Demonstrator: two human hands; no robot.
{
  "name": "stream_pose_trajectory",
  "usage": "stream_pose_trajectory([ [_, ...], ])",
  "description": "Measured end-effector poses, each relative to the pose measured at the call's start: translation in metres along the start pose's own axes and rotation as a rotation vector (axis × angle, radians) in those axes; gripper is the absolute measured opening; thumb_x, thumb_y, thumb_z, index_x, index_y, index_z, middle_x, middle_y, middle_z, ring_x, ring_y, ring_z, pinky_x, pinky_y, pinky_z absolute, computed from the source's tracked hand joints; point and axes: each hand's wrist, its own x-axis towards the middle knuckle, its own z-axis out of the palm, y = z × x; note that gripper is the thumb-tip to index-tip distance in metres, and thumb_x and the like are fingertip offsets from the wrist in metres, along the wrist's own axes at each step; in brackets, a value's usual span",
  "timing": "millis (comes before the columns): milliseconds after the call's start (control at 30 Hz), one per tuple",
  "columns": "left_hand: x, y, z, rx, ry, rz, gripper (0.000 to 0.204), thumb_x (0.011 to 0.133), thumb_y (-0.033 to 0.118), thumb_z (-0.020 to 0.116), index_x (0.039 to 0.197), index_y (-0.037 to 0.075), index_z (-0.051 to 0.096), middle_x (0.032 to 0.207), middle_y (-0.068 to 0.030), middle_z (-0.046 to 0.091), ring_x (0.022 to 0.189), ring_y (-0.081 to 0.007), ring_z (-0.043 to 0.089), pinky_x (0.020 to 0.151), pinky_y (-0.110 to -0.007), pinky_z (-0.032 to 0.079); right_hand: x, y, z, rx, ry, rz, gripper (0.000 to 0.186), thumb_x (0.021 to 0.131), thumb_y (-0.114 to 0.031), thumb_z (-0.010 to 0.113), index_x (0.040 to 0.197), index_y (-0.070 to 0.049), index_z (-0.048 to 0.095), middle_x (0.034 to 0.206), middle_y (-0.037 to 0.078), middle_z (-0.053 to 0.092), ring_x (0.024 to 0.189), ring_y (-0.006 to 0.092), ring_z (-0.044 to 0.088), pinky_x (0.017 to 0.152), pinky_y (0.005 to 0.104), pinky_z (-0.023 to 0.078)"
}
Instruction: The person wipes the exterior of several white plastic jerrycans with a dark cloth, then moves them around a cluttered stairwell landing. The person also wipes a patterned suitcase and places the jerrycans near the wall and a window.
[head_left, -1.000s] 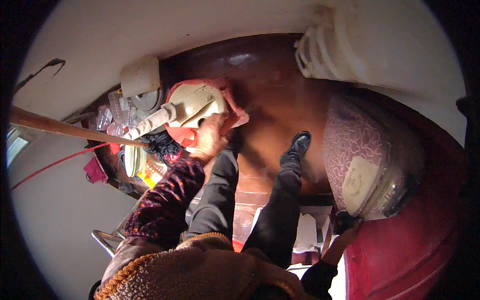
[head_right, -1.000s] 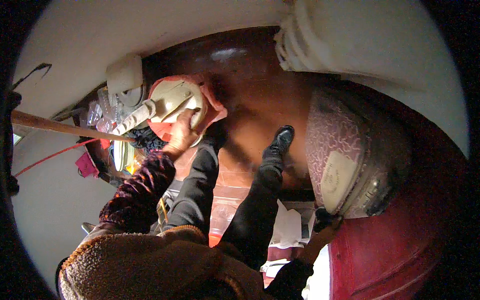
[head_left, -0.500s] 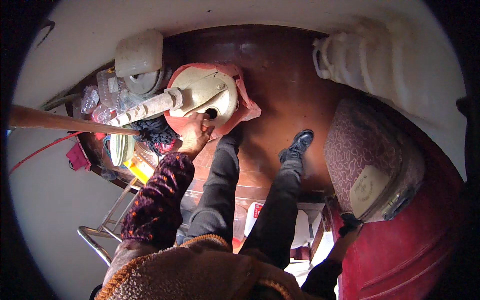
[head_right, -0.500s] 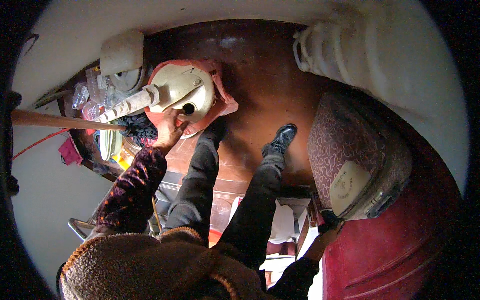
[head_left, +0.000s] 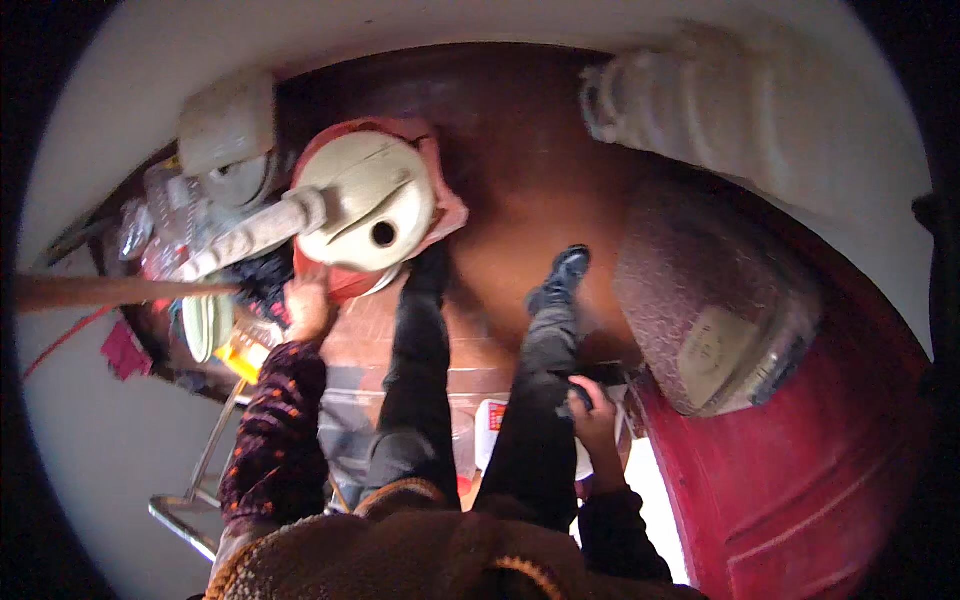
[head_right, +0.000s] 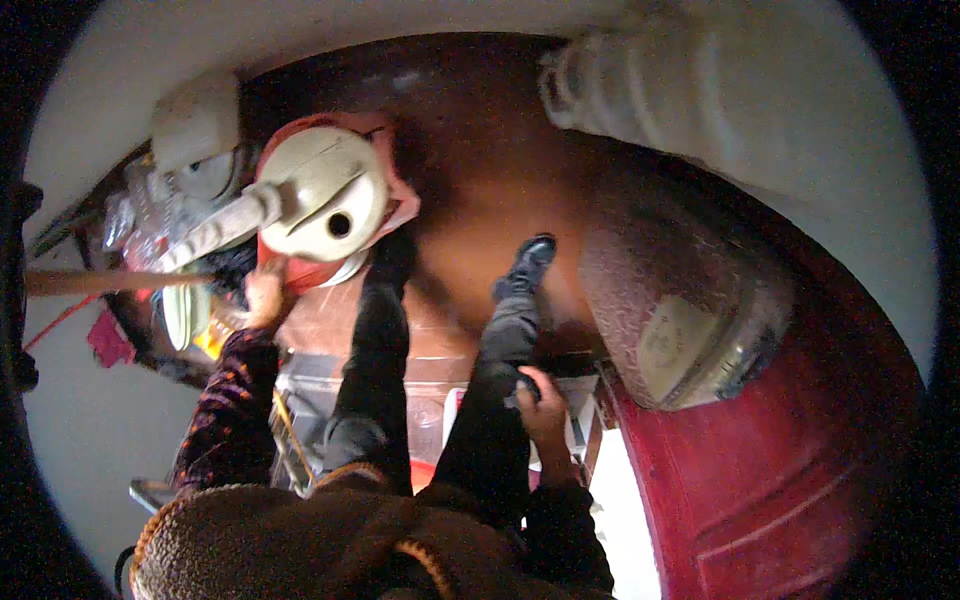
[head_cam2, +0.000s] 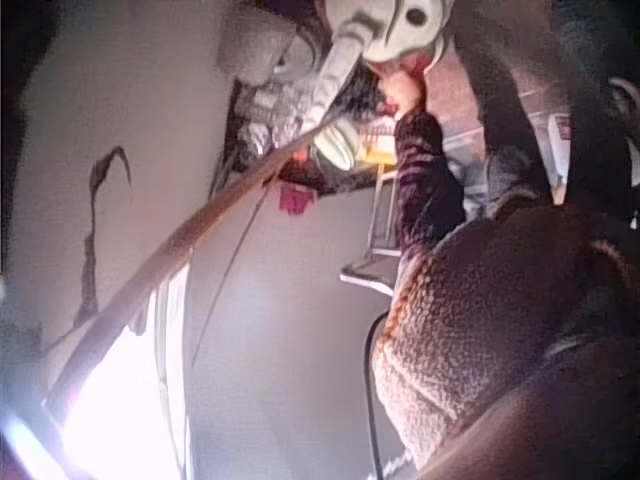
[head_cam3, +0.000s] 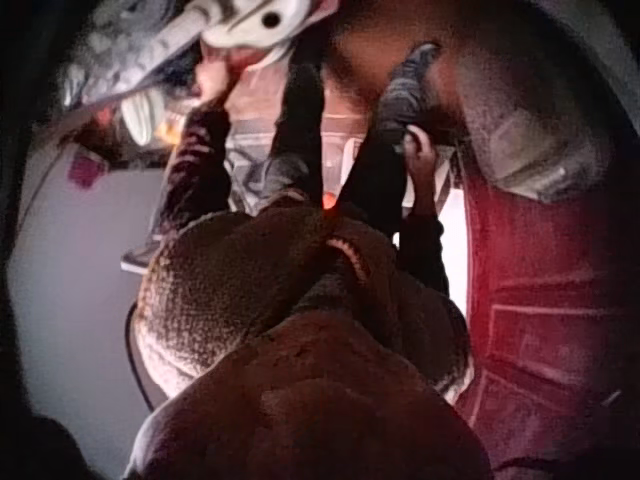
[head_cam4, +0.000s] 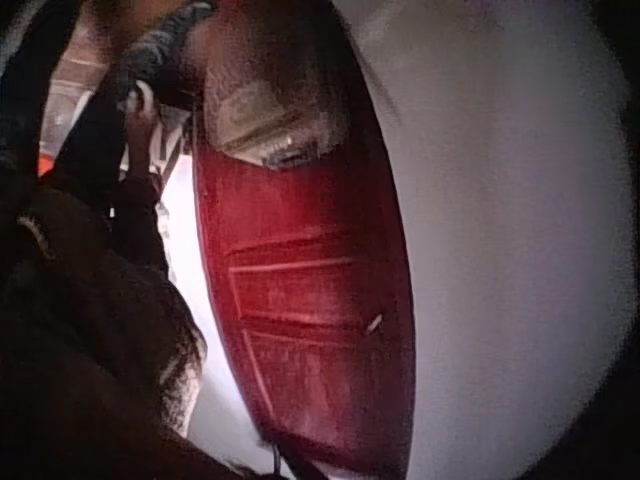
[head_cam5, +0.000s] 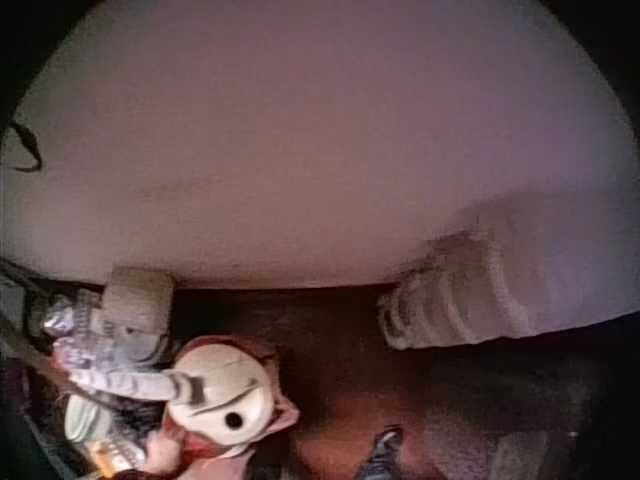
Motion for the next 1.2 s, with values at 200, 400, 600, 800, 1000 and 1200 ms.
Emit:
stream_pose_trajectory([
  [200, 0.009, 0.009, -0.016, -0.067, -0.115, 0.125, 0.006, 0.07, 0.011, 0.066, 0.076, 0.009, 0.068, 0.079, -0.0163, 0.068, 0.076, -0.0351, 0.067, 0.066, -0.047, 0.053, 0.015, -0.036, -0.001, 0.047, 0.02, 0.003, 0.028, 0.089, -0.016, 0.064, 0.115, -0.004, 0.064, 0.106, 0.017, 0.067, 0.099, 0.0296, 0.064, 0.091, 0.0358, 0.047],
  [400, 0.02, 0.055, -0.069, -0.416, 0.095, 0.221, 0.027, 0.074, 0.017, 0.074, 0.099, 0.008, 0.067, 0.093, -0.0161, 0.066, 0.085, -0.0337, 0.065, 0.075, -0.043, 0.052, 0.026, -0.028, -0.004, -0.033, -0.038, 0.02, 0.026, 0.089, -0.013, 0.062, 0.113, -0.002, 0.064, 0.098, 0.016, 0.067, 0.09, 0.0276, 0.064, 0.086, 0.0364, 0.049],
  [600, 0.077, -0.012, -0.098, -1.434, 0.339, -0.399, 0.045, 0.085, 0.035, 0.074, 0.112, 0.002, 0.061, 0.088, -0.0075, 0.062, 0.076, -0.0214, 0.062, 0.07, -0.036, 0.054, 0.028, -0.006, 0.005, -0.094, -0.006, 0.054, 0.028, 0.09, -0.014, 0.062, 0.115, -0.002, 0.064, 0.104, 0.019, 0.069, 0.095, 0.0313, 0.065, 0.087, 0.0378, 0.05],
  [800, 0.173, -0.12, -0.064, -2.111, 0.272, -0.823, 0.126, 0.072, 0.059, 0.079, 0.149, -0.002, 0.001, 0.117, -0.0198, 0.046, 0.105, -0.0376, 0.053, 0.09, -0.053, 0.049, 0.027, -0.007, 0.032, -0.019, 0.024, -0.019, 0.03, 0.091, -0.021, 0.061, 0.114, -0.001, 0.063, 0.101, 0.016, 0.067, 0.093, 0.0263, 0.064, 0.086, 0.0375, 0.05],
  [1000, 0.229, -0.123, -0.054, -2.352, 0.307, -0.706, 0.085, 0.071, 0.053, 0.08, 0.136, 0.012, 0.044, 0.124, -0.01, 0.053, 0.11, -0.0312, 0.052, 0.096, -0.053, 0.043, 0.025, -0.004, 0.052, 0.034, 0.088, 0.075, 0.032, 0.091, -0.021, 0.061, 0.112, 0.002, 0.062, 0.102, 0.018, 0.066, 0.093, 0.0314, 0.064, 0.087, 0.0393, 0.05],
  [1200, 0.197, -0.106, -0.074, -2.383, 0.537, -0.385, 0.073, 0.08, 0.044, 0.071, 0.138, 0.009, 0.042, 0.133, -0.0138, 0.05, 0.122, -0.0344, 0.049, 0.101, -0.051, 0.041, 0.033, -0.048, 0.061, 0.05, 0.118, 0.046, 0.031, 0.092, -0.02, 0.06, 0.112, 0.003, 0.062, 0.106, 0.017, 0.066, 0.098, 0.0279, 0.062, 0.089, 0.0381, 0.048],
])
